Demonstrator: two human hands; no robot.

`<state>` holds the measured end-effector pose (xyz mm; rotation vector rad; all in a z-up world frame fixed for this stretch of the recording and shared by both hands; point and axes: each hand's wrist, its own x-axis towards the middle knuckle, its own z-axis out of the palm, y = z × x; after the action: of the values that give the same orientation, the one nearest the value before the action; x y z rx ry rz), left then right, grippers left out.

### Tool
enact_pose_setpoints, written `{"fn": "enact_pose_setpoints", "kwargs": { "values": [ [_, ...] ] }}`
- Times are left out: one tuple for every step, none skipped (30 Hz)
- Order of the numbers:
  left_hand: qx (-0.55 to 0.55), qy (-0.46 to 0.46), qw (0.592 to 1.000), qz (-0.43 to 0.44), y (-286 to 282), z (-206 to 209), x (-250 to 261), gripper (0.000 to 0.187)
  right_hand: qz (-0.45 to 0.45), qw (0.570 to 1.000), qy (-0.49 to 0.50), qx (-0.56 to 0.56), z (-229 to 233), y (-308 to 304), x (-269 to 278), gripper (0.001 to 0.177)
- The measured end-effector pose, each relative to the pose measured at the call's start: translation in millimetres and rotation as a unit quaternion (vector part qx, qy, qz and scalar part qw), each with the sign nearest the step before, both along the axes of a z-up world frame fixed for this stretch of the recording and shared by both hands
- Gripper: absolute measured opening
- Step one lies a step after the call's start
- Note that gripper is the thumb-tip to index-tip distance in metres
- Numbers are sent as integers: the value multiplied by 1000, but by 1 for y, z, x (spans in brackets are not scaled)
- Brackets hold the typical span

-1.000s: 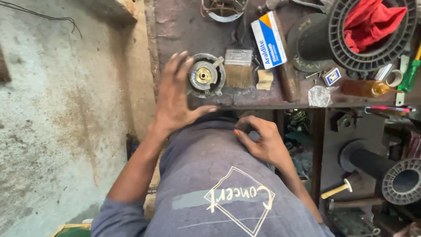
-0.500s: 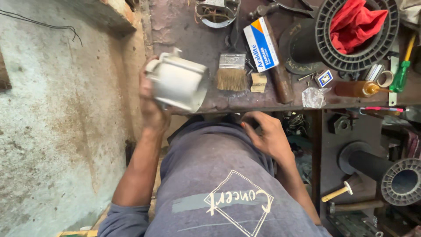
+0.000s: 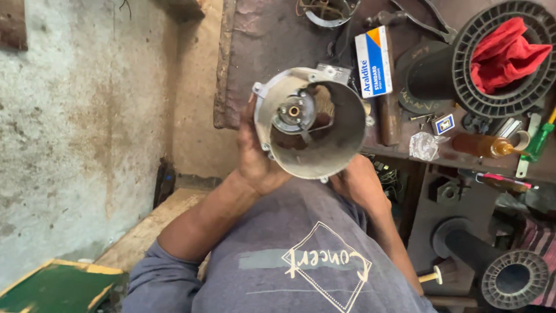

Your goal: The person disassembles a small electric motor, applies lubricant to the rotor shaft and bearings, and reassembles the components. They use a screwdriver to remove parts, a bottle to apply oil, and pliers to adjust a small metal piece on the rotor.

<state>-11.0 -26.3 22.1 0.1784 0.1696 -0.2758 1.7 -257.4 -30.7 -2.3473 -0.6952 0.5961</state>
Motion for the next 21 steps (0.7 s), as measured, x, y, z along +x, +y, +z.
{"fn": "enact_pose_setpoints", "kwargs": {
  "values": [
    [-6,-4,1000,-5,-3,2,-1,86,6,1000,4,6,-7,-3,-2,30],
    [-13,-9,1000,-10,-5,4,-1,87,12,1000,8,11,-15,-7,-5,32],
    [-22,-4,1000,-13,-7,5,-2,86,16,1000,12,17,-23,-12,-8,35],
    [-30,1,999,-15,-8,7,-3,86,-10,999,46,18,-31,-18,-12,37],
    [-39,6,999,-19,-10,9,-4,86,-37,996,80,19,-39,-24,-16,39],
    [-44,1,999,-22,-12,11,-5,86,-64,991,113,20,-47,-31,-21,42],
    [-49,-4,998,-25,-14,12,-5,86,-65,992,105,24,-55,-37,-25,42],
    [-53,-9,998,-28,-16,14,-5,87,-66,993,97,28,-63,-43,-29,42],
    [-63,-8,998,-30,-18,15,-5,85,-68,993,89,32,-69,-49,-32,42],
    [-73,-7,997,-32,-21,16,-5,84,-73,993,88,41,-75,-54,-35,42],
    [-83,-5,996,-34,-23,17,-5,83,-79,992,86,50,-79,-59,-37,42],
    [-86,-2,996,-31,-26,18,-5,82,-85,991,85,58,-82,-64,-40,42],
    [-89,-1,996,-28,-28,19,-4,82,-90,990,93,61,-85,-68,-42,44],
    [-92,1,995,-25,-30,20,-3,82,-95,988,101,65,-89,-71,-44,46],
    [-89,5,996,-28,-32,21,-2,82,-100,987,110,68,-93,-74,-47,49],
    [-86,9,996,-31,-33,22,-1,83,-100,986,113,68,-97,-78,-50,48],
    [-83,13,996,-34,-34,22,0,83,-99,986,117,68,-104,-81,-53,46],
    [-84,7,996,-34,-35,23,0,83,-109,984,125,67,-112,-86,-58,43],
    [-84,1,996,-33,-35,24,1,83,-119,981,135,72,-122,-93,-61,41],
    [-85,-5,996,-32,-36,24,1,83,-133,977,148,76,-133,-102,-65,38],
    [-86,-4,996,-39,-36,25,1,83,-173,967,167,84,-145,-114,-67,36]
  ]
}}
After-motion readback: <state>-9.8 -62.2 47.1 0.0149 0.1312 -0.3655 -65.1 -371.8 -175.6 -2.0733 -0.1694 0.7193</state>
